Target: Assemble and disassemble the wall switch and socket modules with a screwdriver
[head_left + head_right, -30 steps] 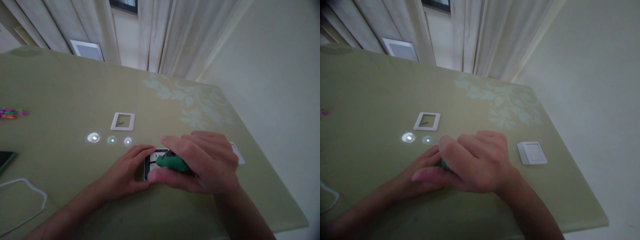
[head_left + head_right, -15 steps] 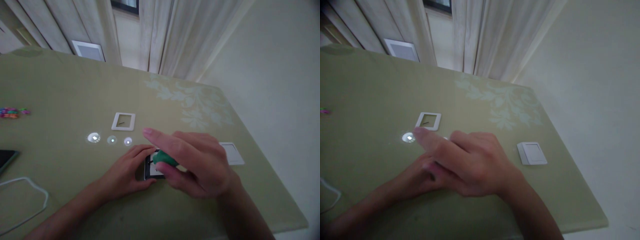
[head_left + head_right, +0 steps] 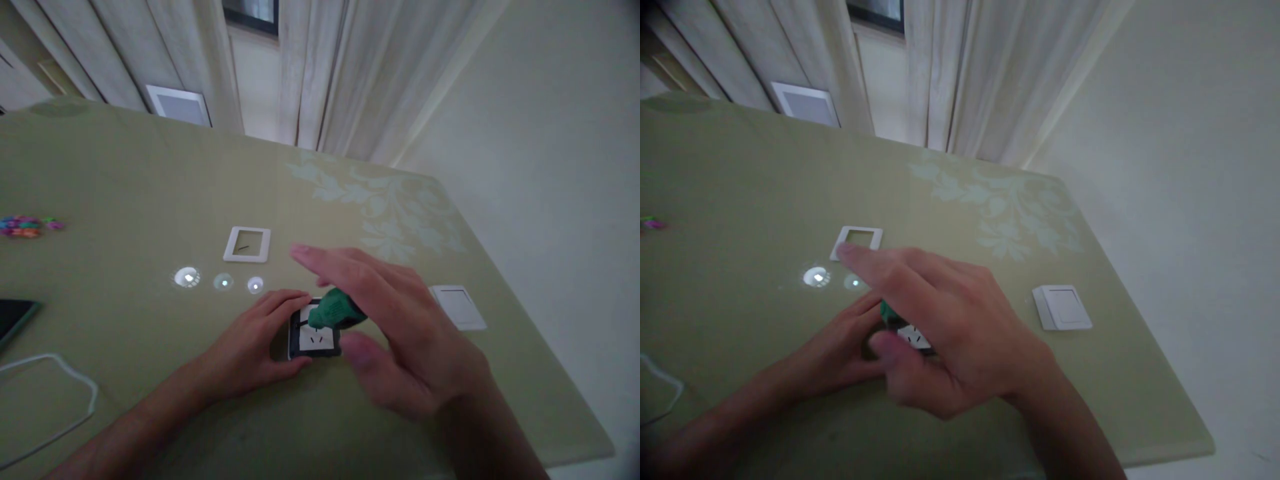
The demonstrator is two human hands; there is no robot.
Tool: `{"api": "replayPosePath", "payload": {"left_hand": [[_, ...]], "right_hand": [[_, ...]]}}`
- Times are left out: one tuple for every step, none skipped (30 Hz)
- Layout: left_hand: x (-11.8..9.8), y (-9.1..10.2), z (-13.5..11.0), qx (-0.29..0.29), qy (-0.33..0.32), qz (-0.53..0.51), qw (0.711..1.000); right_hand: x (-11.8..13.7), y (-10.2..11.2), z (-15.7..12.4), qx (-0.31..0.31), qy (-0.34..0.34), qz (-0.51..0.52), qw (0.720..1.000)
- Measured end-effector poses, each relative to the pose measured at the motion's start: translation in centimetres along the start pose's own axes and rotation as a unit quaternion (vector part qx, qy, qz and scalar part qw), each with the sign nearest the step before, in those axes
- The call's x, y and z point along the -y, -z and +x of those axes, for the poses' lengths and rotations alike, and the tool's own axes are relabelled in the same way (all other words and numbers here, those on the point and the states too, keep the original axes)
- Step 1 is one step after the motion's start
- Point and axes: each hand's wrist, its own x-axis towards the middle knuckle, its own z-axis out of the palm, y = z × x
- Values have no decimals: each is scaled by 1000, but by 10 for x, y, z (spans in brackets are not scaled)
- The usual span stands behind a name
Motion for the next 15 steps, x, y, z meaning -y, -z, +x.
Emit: {"api": "replayPosePath", "payload": {"left_hand": [[0, 0, 0, 6, 4, -1, 1000], [0, 0, 0, 12, 7, -4, 1000], [0, 0, 0, 17, 10, -8, 1000], [0, -1, 0, 16, 15, -11, 1000], [1, -1, -1, 14, 16, -12, 1000], [1, -1, -1, 10, 13, -11, 1000], [2, -2, -1, 6, 8, -8, 1000], [3, -2, -2, 2, 1, -3, 1000], [4, -3, -2, -1, -4, 2, 1000], [5, -4, -3, -5, -11, 7, 1000], [6, -4, -3, -8, -17, 11, 1000], [7, -5, -3, -8, -19, 13, 1000], [8, -5, -3, -7, -20, 13, 1000], [8, -5, -4, -6, -19, 11, 1000], [7, -5, -4, -5, -18, 8, 1000]], "right_hand": [[0, 0, 0, 20, -1, 21, 1000], [-1, 0, -1, 25, 1, 9, 1000], [-2, -1, -2, 13, 9, -30, 999], [-2, -1, -2, -9, 18, -84, 996], [-3, -1, -3, -30, 24, -137, 990], [-4, -1, -3, -44, 24, -173, 984], [-5, 0, -2, -45, 18, -175, 983], [-5, 1, -2, -30, 7, -142, 989], [-6, 3, -1, -5, -3, -87, 996], [-7, 4, 0, 20, -10, -32, 999], [-8, 5, 0, 36, -10, 3, 999], [-9, 6, -1, 35, -2, 4, 999], [-9, 6, -1, 16, 10, -29, 999], [-10, 6, -2, -12, 26, -82, 996], [-10, 5, -3, -40, 39, -138, 989]]}}
